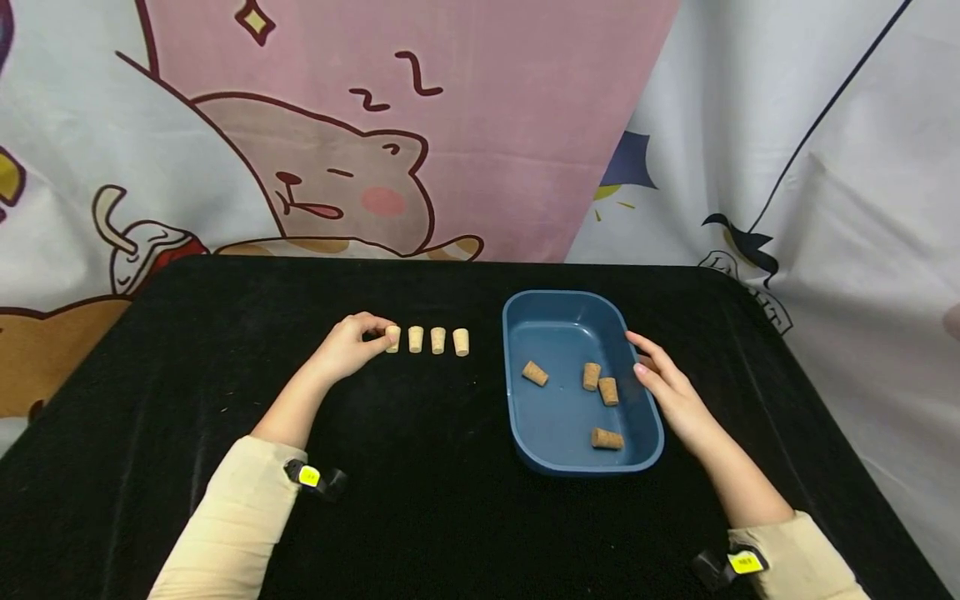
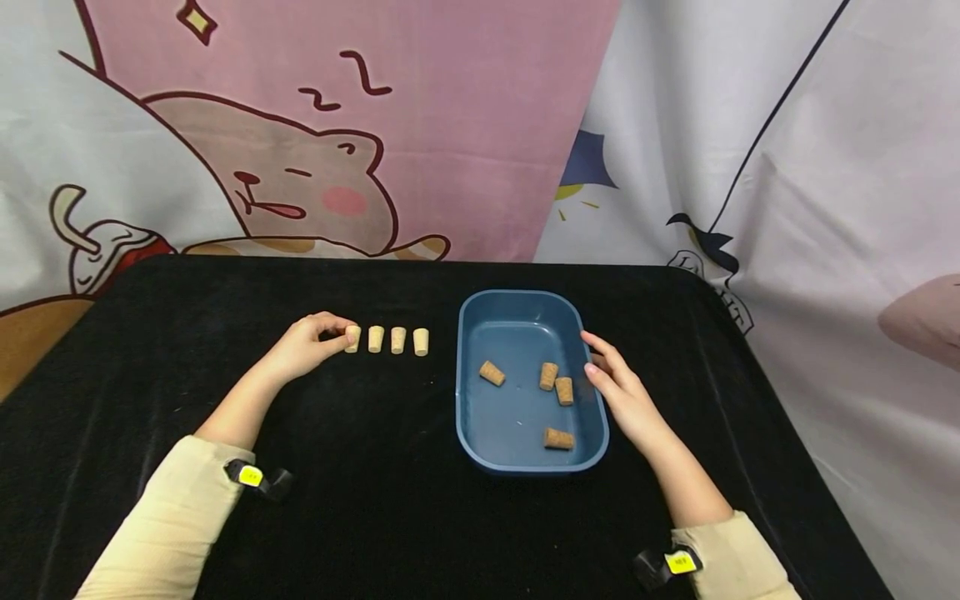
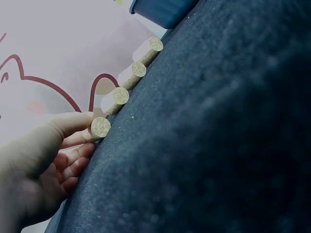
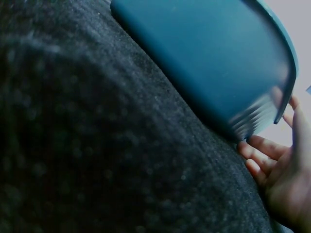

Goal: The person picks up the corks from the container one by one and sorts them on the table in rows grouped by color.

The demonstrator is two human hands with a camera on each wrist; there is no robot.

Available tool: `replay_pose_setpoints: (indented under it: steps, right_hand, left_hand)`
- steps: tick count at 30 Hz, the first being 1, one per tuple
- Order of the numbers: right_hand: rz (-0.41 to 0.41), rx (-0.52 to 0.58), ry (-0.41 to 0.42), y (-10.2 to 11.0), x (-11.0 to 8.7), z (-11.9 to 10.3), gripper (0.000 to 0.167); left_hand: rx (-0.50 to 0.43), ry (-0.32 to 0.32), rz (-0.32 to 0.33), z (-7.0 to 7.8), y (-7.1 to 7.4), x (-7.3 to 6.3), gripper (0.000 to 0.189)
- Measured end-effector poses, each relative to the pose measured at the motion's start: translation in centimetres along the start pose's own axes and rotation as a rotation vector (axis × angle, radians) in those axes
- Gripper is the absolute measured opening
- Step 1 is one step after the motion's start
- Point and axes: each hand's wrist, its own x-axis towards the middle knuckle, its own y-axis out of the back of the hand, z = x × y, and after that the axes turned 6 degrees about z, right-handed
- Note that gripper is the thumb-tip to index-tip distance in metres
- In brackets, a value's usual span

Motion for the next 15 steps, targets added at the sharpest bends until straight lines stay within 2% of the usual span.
replay_pose_setpoints:
  steps: [6,10,15]
  right_hand:
    - [-0.005,0.012,0.0,0.0,0.0,0.0,0.052]
    - [-0.005,0.013,0.009,0.1,0.0,0.1,0.052]
    - [-0.004,0.011,0.019,0.1,0.0,0.1,0.051]
  left_hand:
    - [-0.006,-0.014,-0.008,-0.2,0.1,-0.1,0.022]
    - [0.008,-0.011,-0.006,0.1,0.1,0.0,0.029]
    - [0.058,-0.001,0.047,1.4,0.6,-0.1,0.038]
